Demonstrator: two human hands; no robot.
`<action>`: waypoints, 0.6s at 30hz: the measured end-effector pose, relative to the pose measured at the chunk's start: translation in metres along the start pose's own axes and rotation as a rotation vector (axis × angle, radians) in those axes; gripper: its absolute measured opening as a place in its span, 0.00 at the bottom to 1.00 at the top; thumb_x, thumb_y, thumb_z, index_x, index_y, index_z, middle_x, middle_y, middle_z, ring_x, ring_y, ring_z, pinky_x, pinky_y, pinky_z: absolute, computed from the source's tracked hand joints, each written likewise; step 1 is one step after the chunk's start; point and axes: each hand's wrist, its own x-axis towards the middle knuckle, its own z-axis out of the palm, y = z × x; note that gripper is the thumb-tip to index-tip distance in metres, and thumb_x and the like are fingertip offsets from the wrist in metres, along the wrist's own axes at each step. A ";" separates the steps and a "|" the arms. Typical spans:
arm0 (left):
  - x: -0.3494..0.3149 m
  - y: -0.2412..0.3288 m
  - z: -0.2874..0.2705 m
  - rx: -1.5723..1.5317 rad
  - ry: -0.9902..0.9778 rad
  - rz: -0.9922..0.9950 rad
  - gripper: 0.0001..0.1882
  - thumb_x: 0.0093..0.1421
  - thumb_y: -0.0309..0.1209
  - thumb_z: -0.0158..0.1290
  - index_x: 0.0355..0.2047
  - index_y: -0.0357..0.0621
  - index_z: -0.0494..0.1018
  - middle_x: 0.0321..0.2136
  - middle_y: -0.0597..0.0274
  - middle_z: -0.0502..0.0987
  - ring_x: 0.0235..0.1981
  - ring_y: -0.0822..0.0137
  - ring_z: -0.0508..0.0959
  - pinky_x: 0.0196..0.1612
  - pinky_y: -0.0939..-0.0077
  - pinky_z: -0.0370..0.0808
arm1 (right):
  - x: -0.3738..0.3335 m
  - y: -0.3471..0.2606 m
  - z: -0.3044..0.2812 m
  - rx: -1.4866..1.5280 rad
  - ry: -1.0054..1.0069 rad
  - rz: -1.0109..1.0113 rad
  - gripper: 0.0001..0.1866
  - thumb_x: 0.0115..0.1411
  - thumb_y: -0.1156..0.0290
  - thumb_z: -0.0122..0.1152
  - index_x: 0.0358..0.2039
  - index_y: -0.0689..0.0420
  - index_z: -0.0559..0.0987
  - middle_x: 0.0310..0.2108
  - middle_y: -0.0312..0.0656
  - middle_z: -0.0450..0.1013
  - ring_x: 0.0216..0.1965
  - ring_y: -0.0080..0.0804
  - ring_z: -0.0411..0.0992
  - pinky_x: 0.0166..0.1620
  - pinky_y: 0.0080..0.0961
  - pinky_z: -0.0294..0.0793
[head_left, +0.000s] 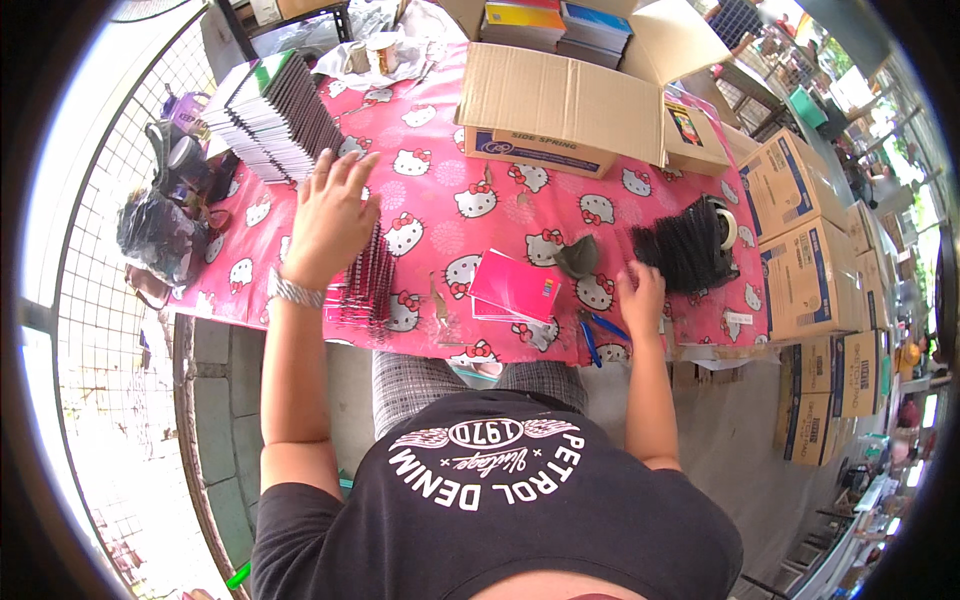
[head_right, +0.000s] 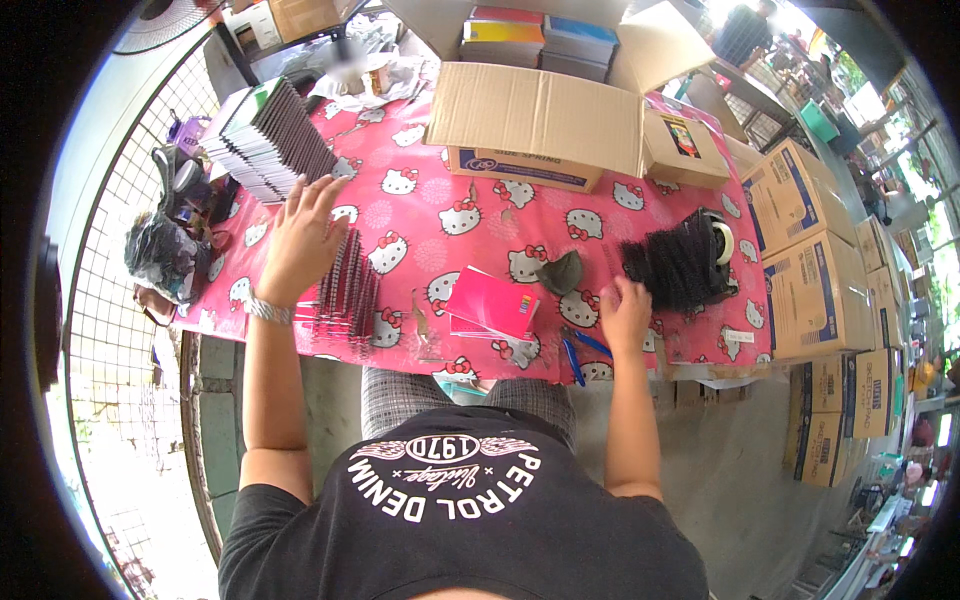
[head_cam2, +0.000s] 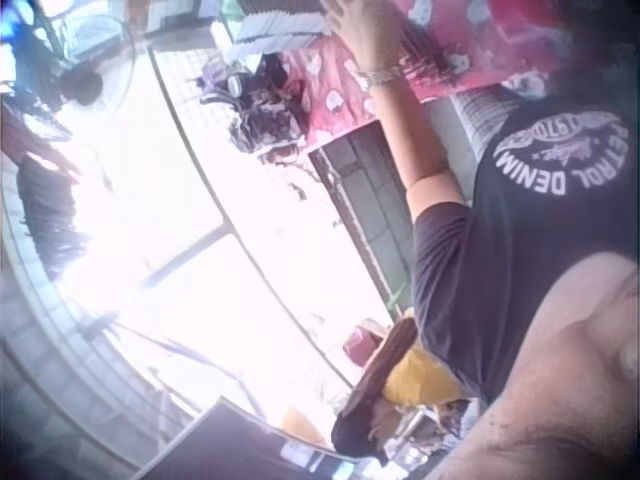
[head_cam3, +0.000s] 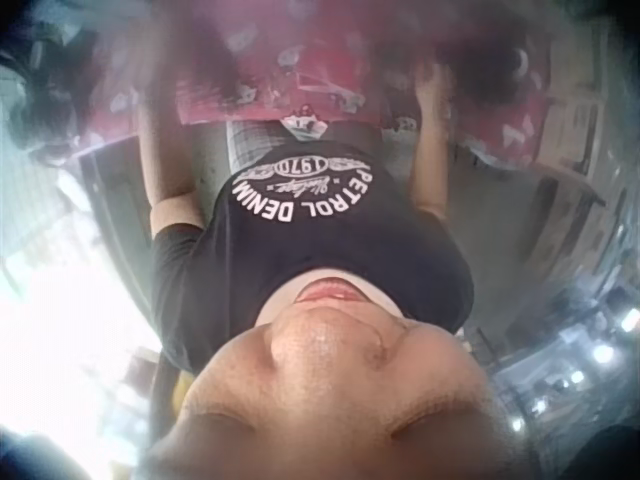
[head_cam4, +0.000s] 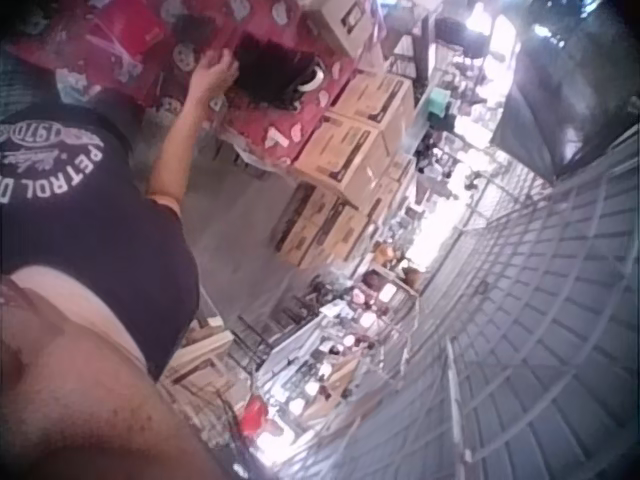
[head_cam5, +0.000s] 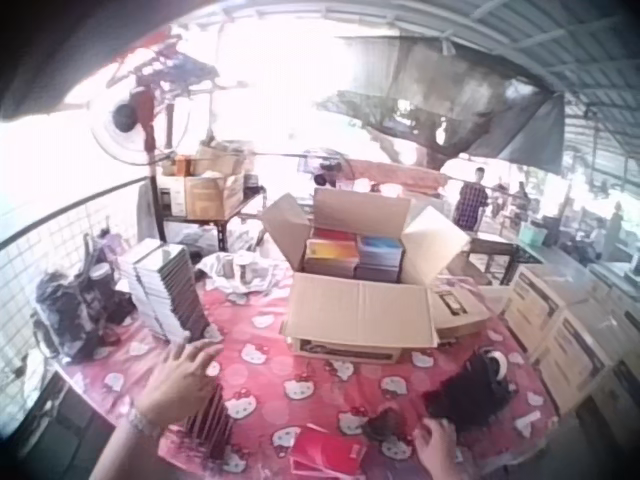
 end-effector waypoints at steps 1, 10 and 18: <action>0.006 0.021 0.005 -0.084 0.064 0.067 0.24 0.62 0.35 0.53 0.59 0.51 0.67 0.58 0.55 0.70 0.64 0.48 0.62 0.63 0.51 0.61 | 0.007 0.018 0.005 -0.111 0.081 0.013 0.18 0.55 0.65 0.66 0.44 0.57 0.77 0.39 0.48 0.72 0.44 0.52 0.70 0.47 0.46 0.70; -0.063 0.163 0.111 -0.298 -0.378 0.677 0.18 0.57 0.35 0.54 0.48 0.47 0.73 0.50 0.60 0.73 0.53 0.56 0.73 0.51 0.62 0.73 | 0.028 0.037 0.017 -0.266 -0.130 0.006 0.11 0.55 0.71 0.63 0.39 0.60 0.78 0.35 0.48 0.71 0.39 0.47 0.73 0.43 0.42 0.74; -0.049 0.147 0.130 -0.380 -0.413 0.816 0.13 0.59 0.36 0.52 0.42 0.47 0.76 0.37 0.62 0.79 0.39 0.60 0.80 0.40 0.66 0.78 | 0.024 0.017 -0.015 0.381 0.002 0.130 0.21 0.54 0.85 0.49 0.49 0.62 0.75 0.42 0.53 0.75 0.42 0.48 0.76 0.48 0.38 0.74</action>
